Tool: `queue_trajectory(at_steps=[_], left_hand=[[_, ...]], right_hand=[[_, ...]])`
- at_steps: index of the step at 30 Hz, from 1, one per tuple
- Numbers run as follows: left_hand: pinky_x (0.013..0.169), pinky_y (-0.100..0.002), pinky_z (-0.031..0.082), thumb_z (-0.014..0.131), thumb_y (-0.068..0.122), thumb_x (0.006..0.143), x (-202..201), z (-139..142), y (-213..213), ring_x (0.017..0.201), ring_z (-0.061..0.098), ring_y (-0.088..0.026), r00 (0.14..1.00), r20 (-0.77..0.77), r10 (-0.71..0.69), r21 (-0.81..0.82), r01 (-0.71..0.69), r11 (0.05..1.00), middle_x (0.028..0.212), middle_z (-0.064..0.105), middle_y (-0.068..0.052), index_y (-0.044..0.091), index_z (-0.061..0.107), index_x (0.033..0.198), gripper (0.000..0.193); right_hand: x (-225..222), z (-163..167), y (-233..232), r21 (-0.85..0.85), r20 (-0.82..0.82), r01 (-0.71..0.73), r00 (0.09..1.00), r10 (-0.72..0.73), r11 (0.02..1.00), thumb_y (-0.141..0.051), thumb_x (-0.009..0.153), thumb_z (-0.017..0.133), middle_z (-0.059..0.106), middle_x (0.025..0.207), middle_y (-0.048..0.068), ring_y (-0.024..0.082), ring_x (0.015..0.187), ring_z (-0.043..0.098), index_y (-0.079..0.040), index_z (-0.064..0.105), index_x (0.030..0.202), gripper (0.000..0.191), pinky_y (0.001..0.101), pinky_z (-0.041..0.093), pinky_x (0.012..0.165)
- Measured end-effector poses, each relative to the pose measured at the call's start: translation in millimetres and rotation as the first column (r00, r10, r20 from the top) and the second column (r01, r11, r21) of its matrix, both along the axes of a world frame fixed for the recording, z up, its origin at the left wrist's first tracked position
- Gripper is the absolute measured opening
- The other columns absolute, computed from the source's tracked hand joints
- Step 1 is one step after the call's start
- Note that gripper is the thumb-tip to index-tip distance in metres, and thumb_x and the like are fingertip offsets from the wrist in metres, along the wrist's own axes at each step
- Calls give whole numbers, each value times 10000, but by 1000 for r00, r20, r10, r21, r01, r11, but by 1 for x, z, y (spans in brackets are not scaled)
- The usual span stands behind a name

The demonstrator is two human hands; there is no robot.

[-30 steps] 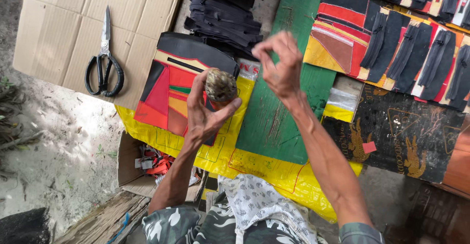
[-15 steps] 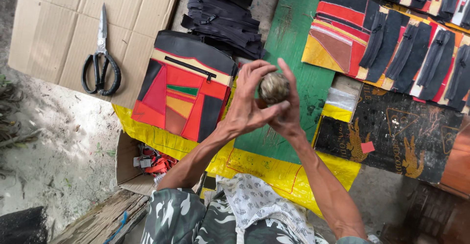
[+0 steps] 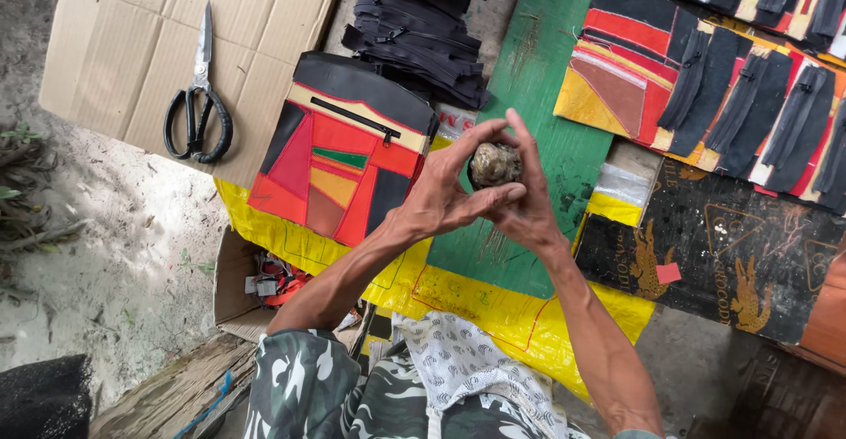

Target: The person applies glue from a small bottle onto a zipper, then aligns the zipper along the top opening of a patchwork fabric purse and presses it into place. They then pick up another zipper and begin attaching it to a second purse, folding the top edge over the zipper tape.

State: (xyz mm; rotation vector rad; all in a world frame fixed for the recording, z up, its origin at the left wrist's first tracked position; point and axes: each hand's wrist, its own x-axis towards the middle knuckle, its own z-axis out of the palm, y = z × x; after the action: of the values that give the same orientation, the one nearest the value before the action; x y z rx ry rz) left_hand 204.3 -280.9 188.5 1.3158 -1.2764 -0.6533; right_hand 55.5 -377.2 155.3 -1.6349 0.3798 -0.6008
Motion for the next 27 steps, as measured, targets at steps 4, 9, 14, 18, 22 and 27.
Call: queue_trajectory(at_steps=[4, 9, 14, 18, 22, 27], left_hand=[[1152, -406, 506, 891, 253, 799, 16, 9, 8, 1367, 602, -315, 999, 39, -4, 3, 3, 1000, 1467, 584, -180, 1, 324, 1569, 989], [1101, -402, 517, 932, 206, 770, 13, 14, -2, 1267, 621, -348, 964, 218, 150, -64, -139, 988, 1356, 590, -201, 26, 424, 1477, 889], [1068, -336, 552, 891, 117, 842, 26, 10, -37, 1182, 684, -261, 967, 68, 246, -148, -234, 961, 1283, 662, -108, 80, 537, 1403, 665], [1127, -376, 458, 897, 74, 809, 49, -9, -91, 1292, 618, -299, 821, 327, 468, -311, -374, 874, 1323, 636, -109, 81, 529, 1377, 677], [1159, -416, 447, 881, 44, 795, 59, -35, -137, 1327, 572, -340, 794, 448, 411, -346, -270, 898, 1385, 603, -150, 60, 510, 1380, 693], [1120, -406, 495, 850, 26, 815, 65, -48, -171, 1324, 580, -357, 786, 477, 393, -235, -317, 919, 1408, 595, -178, 47, 501, 1400, 682]], right_hand=[[15, 5, 7, 277, 177, -87, 983, 38, 957, -475, 697, 897, 537, 1441, 95, 193, 1281, 644, -123, -74, 1627, 1390, 355, 566, 975], [19, 15, 2, -123, -50, 97, 993, -104, 988, -53, 863, 871, 632, 1275, 135, 235, 1127, 690, -181, -136, 1689, 1309, 370, 606, 1003], [5, 19, -18, -378, 22, 176, 983, -181, 909, -65, 817, 873, 510, 1412, 177, 238, 1147, 634, -134, 92, 1584, 1097, 326, 588, 932], [-28, 8, -19, -284, -9, 430, 893, -451, 857, -70, 945, 871, 639, 1008, 77, 161, 888, 633, -58, 672, 1061, 231, 266, 542, 808], [-72, -1, -12, -297, -94, 376, 903, -419, 878, -61, 928, 811, 688, 885, 52, 127, 819, 634, -13, 721, 958, 106, 270, 517, 757], [-115, -5, -5, -51, -295, 503, 817, -495, 863, -124, 1007, 666, 605, 749, 13, 96, 688, 544, -5, 697, 967, 129, 250, 440, 631]])
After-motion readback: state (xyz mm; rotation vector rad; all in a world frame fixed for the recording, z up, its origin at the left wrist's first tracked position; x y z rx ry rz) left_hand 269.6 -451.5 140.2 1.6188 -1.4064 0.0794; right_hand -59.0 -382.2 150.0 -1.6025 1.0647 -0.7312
